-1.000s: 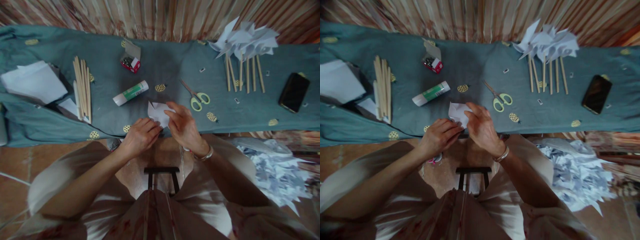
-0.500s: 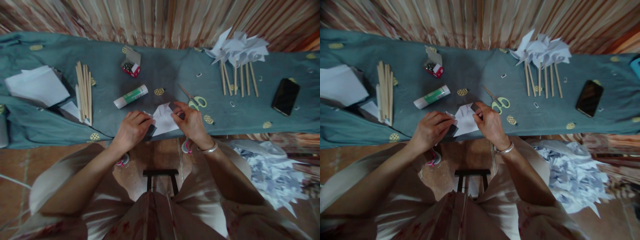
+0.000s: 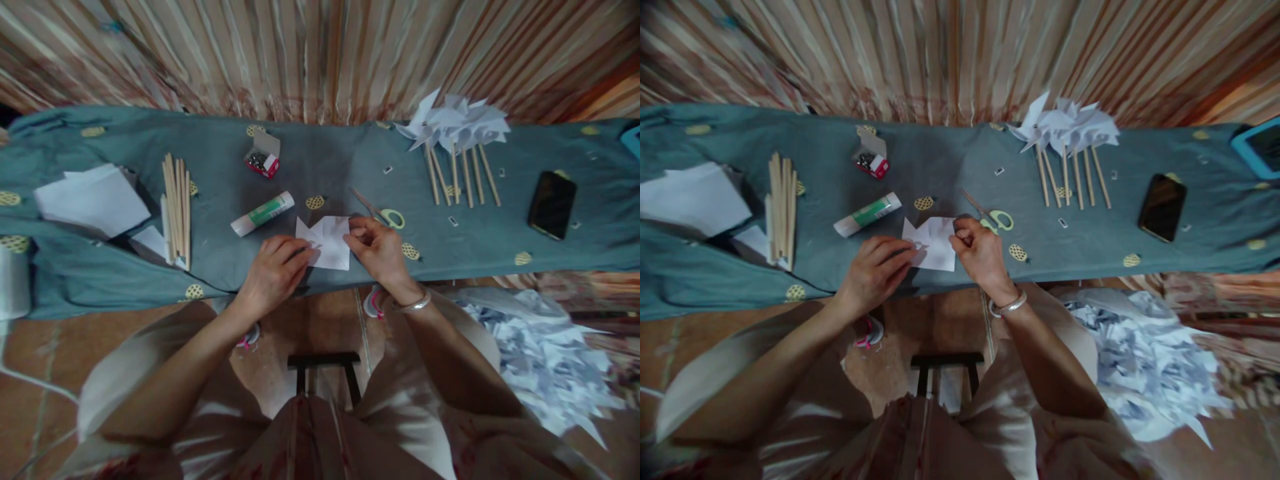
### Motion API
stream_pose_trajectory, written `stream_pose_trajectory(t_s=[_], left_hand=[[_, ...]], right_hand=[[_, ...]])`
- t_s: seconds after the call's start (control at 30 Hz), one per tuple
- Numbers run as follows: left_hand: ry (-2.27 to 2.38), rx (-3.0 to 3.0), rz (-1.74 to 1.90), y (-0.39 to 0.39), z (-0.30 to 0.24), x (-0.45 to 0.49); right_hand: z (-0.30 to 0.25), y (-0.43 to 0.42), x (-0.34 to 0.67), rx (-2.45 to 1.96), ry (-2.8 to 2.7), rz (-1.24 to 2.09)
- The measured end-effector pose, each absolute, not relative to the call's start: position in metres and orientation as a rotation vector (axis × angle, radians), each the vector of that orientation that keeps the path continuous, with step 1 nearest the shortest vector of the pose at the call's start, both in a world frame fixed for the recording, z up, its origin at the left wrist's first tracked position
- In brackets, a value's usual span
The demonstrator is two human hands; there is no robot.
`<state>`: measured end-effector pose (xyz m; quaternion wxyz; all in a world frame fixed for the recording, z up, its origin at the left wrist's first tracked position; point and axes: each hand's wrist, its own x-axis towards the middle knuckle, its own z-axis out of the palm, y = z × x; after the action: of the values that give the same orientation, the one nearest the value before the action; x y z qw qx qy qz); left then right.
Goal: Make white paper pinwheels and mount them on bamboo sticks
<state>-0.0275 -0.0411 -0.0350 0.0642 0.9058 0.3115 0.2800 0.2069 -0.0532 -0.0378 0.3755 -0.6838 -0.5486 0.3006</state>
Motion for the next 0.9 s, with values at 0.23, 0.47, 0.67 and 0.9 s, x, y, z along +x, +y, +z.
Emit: stream_pose_trajectory(t_s=[0.23, 0.47, 0.67, 0.9], left_hand=[[1.073, 2.428, 0.795, -0.024, -0.037, -0.033], [1.046, 2.365, 0.747, -0.019, -0.046, -0.029], [1.029, 2.372, 0.844, -0.021, -0.034, -0.031], [1.415, 2.431, 0.971, 0.003, -0.022, -0.067]], right_hand=[[-0.03, -0.055, 0.204, -1.759, -1.449, 0.77], [-0.025, -0.056, 0.206, -1.777, -1.553, 0.642], [-0.024, -0.053, 0.206, -1.729, -1.618, 0.526], [-0.026, -0.051, 0.206, -1.711, -1.642, 0.438]])
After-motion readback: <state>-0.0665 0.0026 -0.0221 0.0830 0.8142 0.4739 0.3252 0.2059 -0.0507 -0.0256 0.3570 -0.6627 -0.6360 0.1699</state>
